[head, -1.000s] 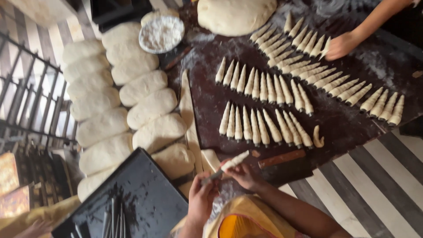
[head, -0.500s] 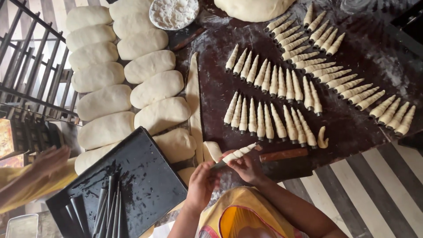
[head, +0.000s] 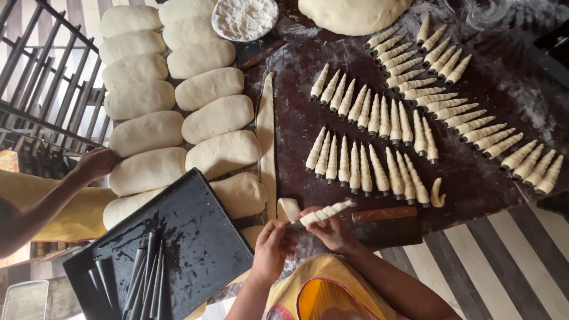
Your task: Wrapping thin strips of dough around metal cones to shape pastries on a floured work table.
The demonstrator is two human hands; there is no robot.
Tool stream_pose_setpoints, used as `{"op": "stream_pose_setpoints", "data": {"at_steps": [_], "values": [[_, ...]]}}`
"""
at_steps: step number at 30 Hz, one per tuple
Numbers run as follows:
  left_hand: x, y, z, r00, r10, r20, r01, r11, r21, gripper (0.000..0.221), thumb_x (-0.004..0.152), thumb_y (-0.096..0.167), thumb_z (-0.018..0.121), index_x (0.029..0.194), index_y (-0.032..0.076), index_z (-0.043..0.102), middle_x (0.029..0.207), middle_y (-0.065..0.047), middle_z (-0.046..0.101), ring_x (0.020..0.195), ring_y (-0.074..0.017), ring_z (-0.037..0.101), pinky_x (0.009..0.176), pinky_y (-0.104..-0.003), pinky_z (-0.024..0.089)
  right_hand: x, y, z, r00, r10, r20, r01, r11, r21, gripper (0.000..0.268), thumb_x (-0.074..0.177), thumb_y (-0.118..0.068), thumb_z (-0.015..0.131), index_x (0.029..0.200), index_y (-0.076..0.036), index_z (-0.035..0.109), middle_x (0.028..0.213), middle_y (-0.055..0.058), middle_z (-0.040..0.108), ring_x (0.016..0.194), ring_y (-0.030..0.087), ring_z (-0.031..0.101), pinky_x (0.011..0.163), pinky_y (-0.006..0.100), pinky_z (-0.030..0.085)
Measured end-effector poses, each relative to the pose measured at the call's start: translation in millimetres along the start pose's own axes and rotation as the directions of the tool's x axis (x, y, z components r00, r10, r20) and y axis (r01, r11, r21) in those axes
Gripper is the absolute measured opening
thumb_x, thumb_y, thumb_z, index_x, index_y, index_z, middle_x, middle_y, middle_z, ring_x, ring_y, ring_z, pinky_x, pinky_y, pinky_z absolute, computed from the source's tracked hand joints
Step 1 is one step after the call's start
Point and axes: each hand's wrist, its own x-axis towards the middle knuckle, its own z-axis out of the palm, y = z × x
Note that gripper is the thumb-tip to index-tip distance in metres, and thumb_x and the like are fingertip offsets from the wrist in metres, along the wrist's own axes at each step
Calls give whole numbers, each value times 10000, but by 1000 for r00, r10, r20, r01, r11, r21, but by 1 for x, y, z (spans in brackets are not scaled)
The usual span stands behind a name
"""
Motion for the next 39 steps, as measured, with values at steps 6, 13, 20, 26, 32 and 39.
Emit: {"op": "stream_pose_setpoints", "data": {"at_steps": [6, 13, 20, 26, 32, 39], "values": [[-2, 5, 9, 999, -23, 48, 25, 999, -47, 133, 1002, 119, 524, 1068, 40, 609, 908, -122, 695, 766, -183, 661, 679, -320, 550, 2, -8, 3, 1000, -7, 11, 7, 1000, -1, 333, 1034, -155, 632, 1320, -1, 560, 1271, 158, 692, 1183, 217, 652, 1014, 395, 548], [-2, 5, 14, 998, -38, 53, 41, 998, -52, 138, 993, 129, 517, 1090, 83, 604, 893, -137, 715, 681, -191, 642, 612, -307, 523, 5, -48, 18, 998, -56, -14, 55, 993, -101, 316, 1028, -154, 647, 1303, -20, 566, 1224, 124, 716, 1193, 210, 674, 1046, 392, 541], [7, -8, 1, 997, 43, 65, -41, 999, -34, 125, 998, 48, 552, 1116, 45, 590, 981, -83, 682, 834, -165, 681, 746, -334, 576, 3, -36, 14, 998, -55, -40, 48, 987, -155, 318, 1033, -187, 669, 1292, -28, 575, 1201, 84, 728, 1156, 173, 677, 1008, 344, 541], [4, -1, 10, 996, 86, 33, -85, 996, -16, 94, 990, 58, 573, 1077, 25, 587, 947, -114, 698, 826, -181, 684, 740, -337, 564, 2, -26, 11, 998, 5, -63, -20, 968, -250, 355, 977, -208, 720, 1269, -33, 618, 1177, 73, 732, 981, 108, 659, 820, 282, 556], [8, -6, 6, 992, 112, 62, -111, 994, -11, 135, 1036, 92, 573, 1102, -26, 572, 902, -156, 696, 764, -206, 665, 687, -338, 551, 3, -6, 6, 999, -36, -29, 25, 951, -308, 372, 987, -170, 737, 1317, -38, 627, 1064, 81, 703, 920, 108, 629, 793, 278, 558], [11, -8, 7, 1000, -9, 5, 10, 997, -82, 107, 996, 99, 536, 1061, 18, 563, 879, -136, 708, 766, -216, 678, 662, -332, 556, 8, -21, 12, 998, -59, -2, 58, 986, -159, 347, 1006, -138, 698, 1304, -4, 585, 1217, 109, 704, 1109, 170, 645, 955, 333, 547]]}}
